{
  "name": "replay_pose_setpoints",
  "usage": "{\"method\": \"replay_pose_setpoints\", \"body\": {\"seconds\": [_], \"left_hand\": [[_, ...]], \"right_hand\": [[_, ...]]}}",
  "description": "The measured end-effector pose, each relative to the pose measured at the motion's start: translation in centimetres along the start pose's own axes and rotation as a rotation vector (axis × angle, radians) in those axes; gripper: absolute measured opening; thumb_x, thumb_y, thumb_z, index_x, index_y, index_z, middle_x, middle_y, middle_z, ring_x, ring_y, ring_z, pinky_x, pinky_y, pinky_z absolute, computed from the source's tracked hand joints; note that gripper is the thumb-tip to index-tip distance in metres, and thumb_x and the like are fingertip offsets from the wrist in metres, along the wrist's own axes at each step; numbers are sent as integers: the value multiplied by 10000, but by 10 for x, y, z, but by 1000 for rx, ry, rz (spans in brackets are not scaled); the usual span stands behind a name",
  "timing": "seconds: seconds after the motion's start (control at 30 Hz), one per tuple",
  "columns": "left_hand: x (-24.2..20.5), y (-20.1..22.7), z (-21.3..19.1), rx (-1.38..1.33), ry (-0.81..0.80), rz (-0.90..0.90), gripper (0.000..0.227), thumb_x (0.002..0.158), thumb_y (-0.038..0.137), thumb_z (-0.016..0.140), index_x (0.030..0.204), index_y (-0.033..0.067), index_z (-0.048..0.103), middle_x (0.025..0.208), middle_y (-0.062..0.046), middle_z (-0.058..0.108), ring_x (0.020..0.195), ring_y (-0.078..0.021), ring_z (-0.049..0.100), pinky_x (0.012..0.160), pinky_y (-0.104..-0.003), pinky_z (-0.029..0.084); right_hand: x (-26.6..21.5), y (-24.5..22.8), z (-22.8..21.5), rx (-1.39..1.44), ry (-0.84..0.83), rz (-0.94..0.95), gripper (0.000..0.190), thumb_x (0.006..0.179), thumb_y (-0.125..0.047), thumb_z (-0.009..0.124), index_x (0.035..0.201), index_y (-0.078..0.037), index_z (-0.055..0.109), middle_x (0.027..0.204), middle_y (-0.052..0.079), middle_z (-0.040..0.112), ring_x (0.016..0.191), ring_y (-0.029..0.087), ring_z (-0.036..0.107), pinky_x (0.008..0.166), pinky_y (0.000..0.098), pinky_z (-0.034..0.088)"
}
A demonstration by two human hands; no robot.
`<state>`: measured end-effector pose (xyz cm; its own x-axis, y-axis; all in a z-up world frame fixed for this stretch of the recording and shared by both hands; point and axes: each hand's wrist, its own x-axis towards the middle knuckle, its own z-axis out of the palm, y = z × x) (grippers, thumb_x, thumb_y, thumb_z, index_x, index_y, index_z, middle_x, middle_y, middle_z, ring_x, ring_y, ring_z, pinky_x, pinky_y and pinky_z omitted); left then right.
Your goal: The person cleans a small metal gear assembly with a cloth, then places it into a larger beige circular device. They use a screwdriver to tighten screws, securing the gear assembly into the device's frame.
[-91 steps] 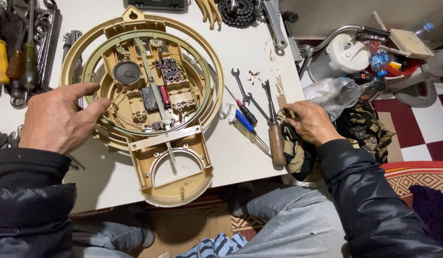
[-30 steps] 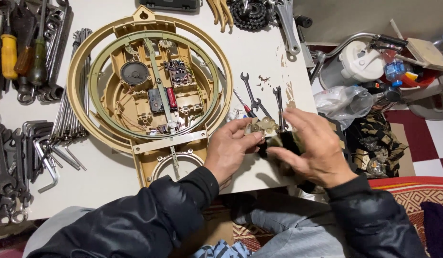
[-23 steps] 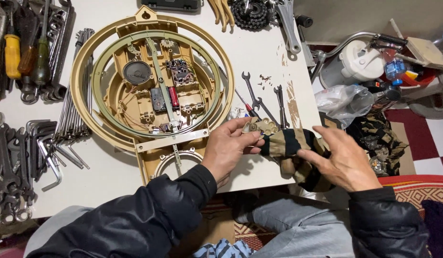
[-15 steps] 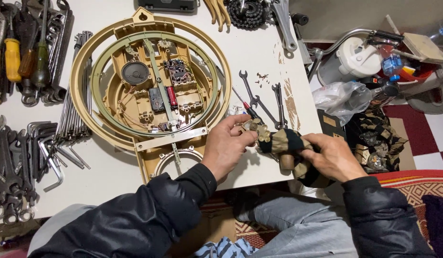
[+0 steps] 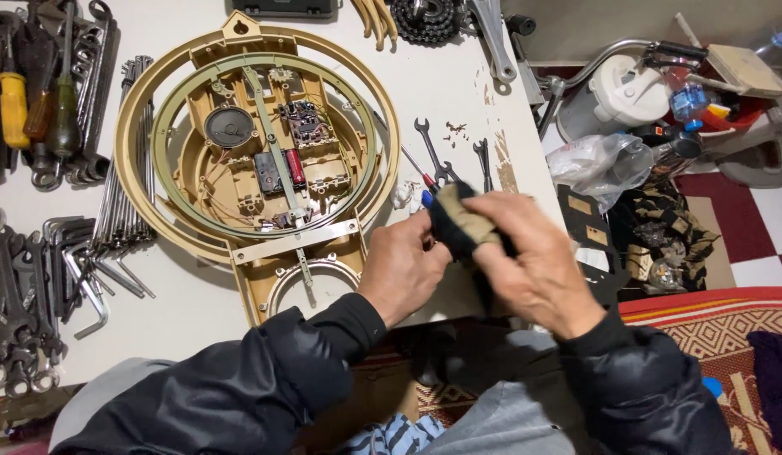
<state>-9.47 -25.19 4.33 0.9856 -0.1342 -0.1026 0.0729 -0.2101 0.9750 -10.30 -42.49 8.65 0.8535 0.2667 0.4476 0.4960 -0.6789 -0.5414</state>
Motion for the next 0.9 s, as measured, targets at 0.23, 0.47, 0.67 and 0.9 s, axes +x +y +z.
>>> {"method": "replay_pose_setpoints", "body": {"seconds": [0.23, 0.47, 0.67, 0.9], "left_hand": [[-3, 9, -14, -57, 3, 77, 262, 835, 117, 654, 1067, 79, 768, 692, -93, 756, 755, -242, 756, 688, -371, 599], [13, -1, -26, -227, -52, -36, 417, 802, 88, 680, 1210, 8, 693, 996, -110, 799, 800, -143, 762, 668, -206, 605], [14, -5, -21, -305, -83, -61, 476, 752, 51, 643, 1219, -17, 703, 834, -75, 758, 586, -98, 607, 539, -191, 481], [12, 2, -24, -446, -140, -109, 394, 847, 11, 686, 1240, -18, 693, 808, -93, 748, 679, -111, 670, 614, -198, 521]], "right_hand": [[12, -3, 19, 212, 13, 434, 282, 812, -95, 729, 1091, -134, 746, 914, 94, 697, 895, 189, 647, 825, 392, 531], [28, 10, -9, 721, 258, 789, 271, 952, -146, 662, 1205, -51, 634, 974, 29, 664, 772, 79, 569, 717, 201, 457], [22, -5, 1, 564, -132, 618, 516, 849, -29, 568, 1362, -63, 618, 1208, 81, 694, 982, 155, 633, 857, 259, 502], [27, 8, 0, 625, 17, 714, 348, 891, 9, 615, 1229, -42, 680, 1041, 80, 687, 831, 128, 588, 726, 230, 480]]}}
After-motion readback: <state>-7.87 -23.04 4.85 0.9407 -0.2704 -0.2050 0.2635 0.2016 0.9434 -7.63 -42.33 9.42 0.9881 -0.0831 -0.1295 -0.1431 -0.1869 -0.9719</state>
